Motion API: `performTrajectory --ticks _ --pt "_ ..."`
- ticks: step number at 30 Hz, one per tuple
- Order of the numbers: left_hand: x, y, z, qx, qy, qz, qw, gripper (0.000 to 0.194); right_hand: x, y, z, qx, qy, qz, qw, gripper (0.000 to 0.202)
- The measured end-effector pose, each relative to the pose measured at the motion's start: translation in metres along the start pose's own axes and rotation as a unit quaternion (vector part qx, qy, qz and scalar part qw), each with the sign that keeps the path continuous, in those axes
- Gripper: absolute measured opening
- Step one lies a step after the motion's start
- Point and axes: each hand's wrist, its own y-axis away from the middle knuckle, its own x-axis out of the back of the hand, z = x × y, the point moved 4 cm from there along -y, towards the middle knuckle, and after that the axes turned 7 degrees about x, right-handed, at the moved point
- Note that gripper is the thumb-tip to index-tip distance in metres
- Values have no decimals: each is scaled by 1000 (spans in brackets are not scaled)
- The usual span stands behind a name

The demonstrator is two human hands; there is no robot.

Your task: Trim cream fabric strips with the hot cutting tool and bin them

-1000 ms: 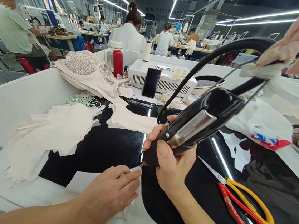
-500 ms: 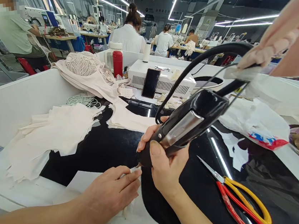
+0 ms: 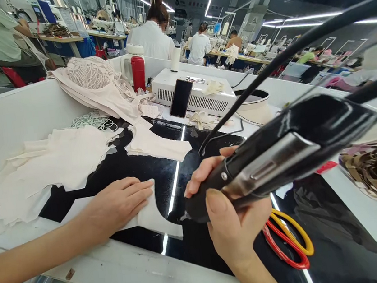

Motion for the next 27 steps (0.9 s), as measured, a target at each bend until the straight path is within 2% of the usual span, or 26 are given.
performTrajectory --ticks 3,5,8,13,20,27 --pt "11 5 6 -20 9 26 999 25 6 7 -4 0 -15 20 1000 44" --pt "20 6 17 -36 35 49 998 22 7 10 -5 -2 -30 26 999 44" --pt "29 3 38 -67 78 53 993 23 8 12 -5 -4 -46 30 998 45" --pt "29 -3 59 -103 100 62 988 12 6 15 -2 -8 -31 4 999 42" --pt "13 -4 57 -105 62 31 992 25 5 17 1 -4 -15 4 1000 45" --pt "13 0 52 -76 66 20 995 31 6 18 1 -10 -36 7 999 44"
